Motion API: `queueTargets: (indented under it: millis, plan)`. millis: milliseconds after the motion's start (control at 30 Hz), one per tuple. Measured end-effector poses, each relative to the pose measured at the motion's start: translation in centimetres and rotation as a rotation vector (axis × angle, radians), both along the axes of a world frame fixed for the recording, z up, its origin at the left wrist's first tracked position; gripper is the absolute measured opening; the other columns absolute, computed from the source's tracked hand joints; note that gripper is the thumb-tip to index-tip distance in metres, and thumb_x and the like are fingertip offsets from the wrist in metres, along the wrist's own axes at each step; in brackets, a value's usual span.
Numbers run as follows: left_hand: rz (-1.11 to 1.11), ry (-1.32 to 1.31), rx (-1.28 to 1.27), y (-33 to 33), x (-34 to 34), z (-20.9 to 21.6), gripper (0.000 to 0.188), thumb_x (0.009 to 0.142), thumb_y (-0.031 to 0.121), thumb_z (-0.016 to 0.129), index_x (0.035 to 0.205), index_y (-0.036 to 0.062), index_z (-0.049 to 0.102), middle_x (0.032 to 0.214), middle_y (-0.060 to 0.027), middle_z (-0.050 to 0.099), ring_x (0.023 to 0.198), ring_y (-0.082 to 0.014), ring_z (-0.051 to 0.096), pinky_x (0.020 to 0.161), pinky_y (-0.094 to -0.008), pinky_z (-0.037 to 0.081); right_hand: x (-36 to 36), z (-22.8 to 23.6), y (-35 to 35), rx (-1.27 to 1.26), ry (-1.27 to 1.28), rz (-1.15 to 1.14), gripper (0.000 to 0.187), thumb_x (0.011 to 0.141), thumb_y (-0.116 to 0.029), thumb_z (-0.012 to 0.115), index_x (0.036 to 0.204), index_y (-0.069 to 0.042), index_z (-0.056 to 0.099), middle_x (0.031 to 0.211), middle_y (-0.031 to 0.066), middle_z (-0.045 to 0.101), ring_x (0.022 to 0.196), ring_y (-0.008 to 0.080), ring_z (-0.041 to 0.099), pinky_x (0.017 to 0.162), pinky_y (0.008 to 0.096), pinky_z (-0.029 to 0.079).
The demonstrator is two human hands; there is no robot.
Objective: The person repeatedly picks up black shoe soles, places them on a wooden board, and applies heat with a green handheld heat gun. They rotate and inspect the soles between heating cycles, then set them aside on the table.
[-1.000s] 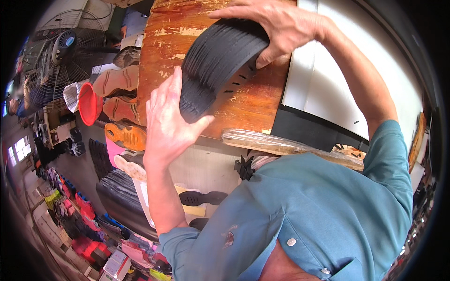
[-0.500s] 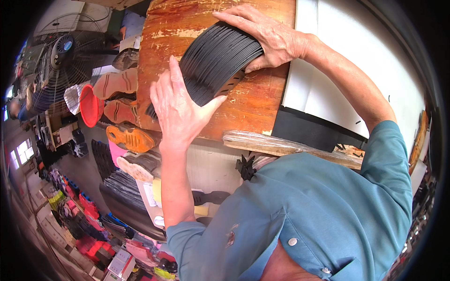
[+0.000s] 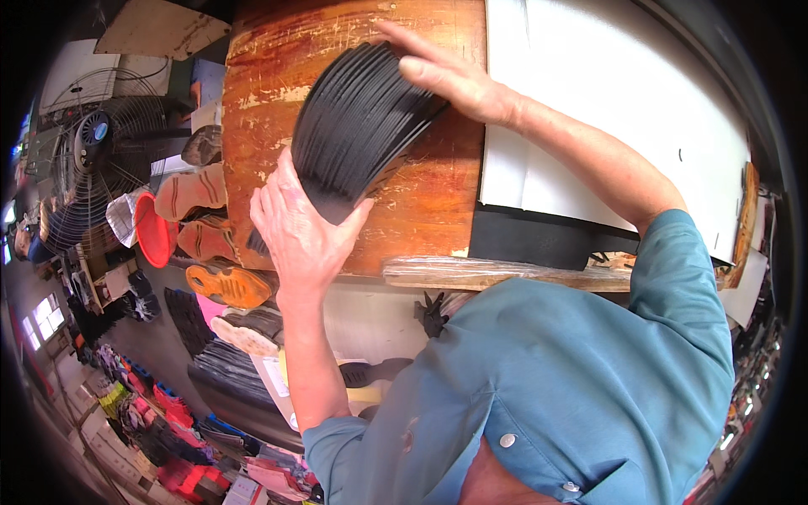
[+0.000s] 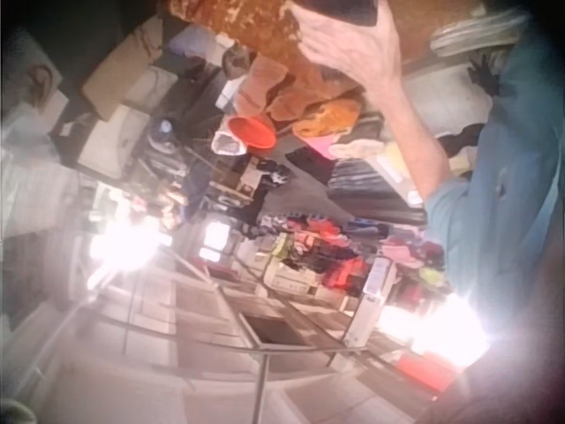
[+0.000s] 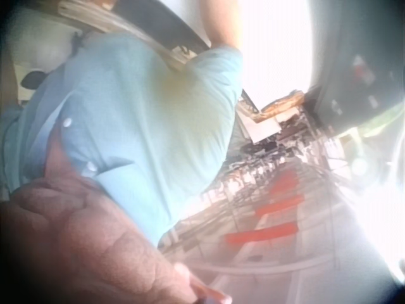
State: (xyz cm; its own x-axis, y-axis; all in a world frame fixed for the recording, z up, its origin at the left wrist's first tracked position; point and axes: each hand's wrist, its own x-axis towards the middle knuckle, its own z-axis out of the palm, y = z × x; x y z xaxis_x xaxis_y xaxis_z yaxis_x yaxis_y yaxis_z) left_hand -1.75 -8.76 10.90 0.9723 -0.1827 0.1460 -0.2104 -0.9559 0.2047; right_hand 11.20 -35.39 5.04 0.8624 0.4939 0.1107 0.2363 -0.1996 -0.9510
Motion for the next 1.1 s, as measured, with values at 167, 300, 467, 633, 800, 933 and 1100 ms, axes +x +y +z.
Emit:
queueTargets:
  millis: [167, 300, 467, 633, 800, 933, 1100]
  plan:
    - [0.001, 0.008, -0.08, 0.1, 0.2, -0.3, 0.118, 0.067, 0.041, 0.098, 0.157, -0.0018, 0.033, 0.137, -0.0249, 0.06, 0.13, -0.0405, 0.056, 0.111, -0.0536, 0.039, 0.0, 0.1, 1.0, 0.044, 0.039, -0.018, 0.087, 0.107, -0.065, 0.047, 0.17, -0.007, 0.026, 0.171, 0.0197, 0.033, 0.16, 0.0311, 0.029, 0.131, 0.0412, 0.021]
    - [0.047, 0.096, -0.109, 0.1, 0.8, 0.3, 0.119, 0.066, 0.038, 0.098, 0.158, -0.0027, 0.034, 0.14, -0.0272, 0.059, 0.129, -0.0426, 0.057, 0.113, -0.0538, 0.038, 0.4, 1.1, 1.6, 0.31, 0.337, -0.049, 0.087, 0.107, -0.067, 0.044, 0.169, -0.009, 0.029, 0.171, 0.02, 0.032, 0.156, 0.0297, 0.035, 0.129, 0.0406, 0.026]
    - [0.108, 0.325, -0.383, 0.6, 1.6, 2.7, 0.117, 0.068, 0.033, 0.098, 0.159, -0.0052, 0.035, 0.142, -0.0267, 0.061, 0.131, -0.0384, 0.059, 0.116, -0.0485, 0.041, 1.2, 2.5, 2.2, 0.652, 0.907, -0.099, 0.102, 0.101, -0.075, 0.051, 0.169, -0.004, 0.024, 0.172, 0.0286, 0.026, 0.154, 0.0319, 0.04, 0.128, 0.0446, 0.03]
    - [0.155, 0.578, -1.132, 0.1, -0.5, 4.0, 0.1, 0.077, 0.017, 0.093, 0.156, -0.0077, 0.039, 0.141, -0.0185, 0.064, 0.13, -0.0261, 0.061, 0.114, -0.0405, 0.046, 0.8, 3.2, 1.3, 0.797, 0.949, 0.041, 0.111, 0.098, -0.079, 0.052, 0.168, 0.002, 0.022, 0.162, 0.0295, 0.043, 0.143, 0.0313, 0.05, 0.121, 0.0436, 0.037]
    - [0.018, 0.771, -1.604, -0.7, -3.3, 3.2, 0.092, 0.086, 0.027, 0.084, 0.158, -0.0054, 0.038, 0.146, -0.0181, 0.059, 0.132, -0.0296, 0.06, 0.115, -0.0425, 0.046, -3.8, 4.5, -0.5, 0.619, 0.81, -0.01, 0.103, 0.1, -0.079, 0.047, 0.166, -0.002, 0.03, 0.149, 0.015, 0.059, 0.137, 0.0246, 0.055, 0.118, 0.044, 0.039]
    - [0.124, 0.748, -1.836, -4.0, -5.6, 1.0, 0.09, 0.088, 0.031, 0.081, 0.158, -0.0051, 0.038, 0.148, -0.0185, 0.057, 0.133, -0.031, 0.059, 0.116, -0.0436, 0.045, -10.0, 5.6, 0.0, 0.883, 1.006, -0.035, 0.071, 0.111, -0.062, 0.043, 0.155, -0.006, 0.048, 0.147, 0.01, 0.064, 0.132, 0.0194, 0.061, 0.111, 0.0415, 0.049]
    - [0.198, 0.69, -1.904, -6.4, -5.8, 0.3, 0.087, 0.091, 0.035, 0.077, 0.158, -0.0047, 0.038, 0.151, -0.0191, 0.054, 0.136, -0.0328, 0.057, 0.117, -0.045, 0.045, -12.8, 5.7, 0.2, 0.928, 0.782, -0.173, 0.07, 0.11, -0.051, 0.057, 0.153, 0.003, 0.043, 0.147, 0.0144, 0.056, 0.134, 0.0214, 0.053, 0.117, 0.0386, 0.041]
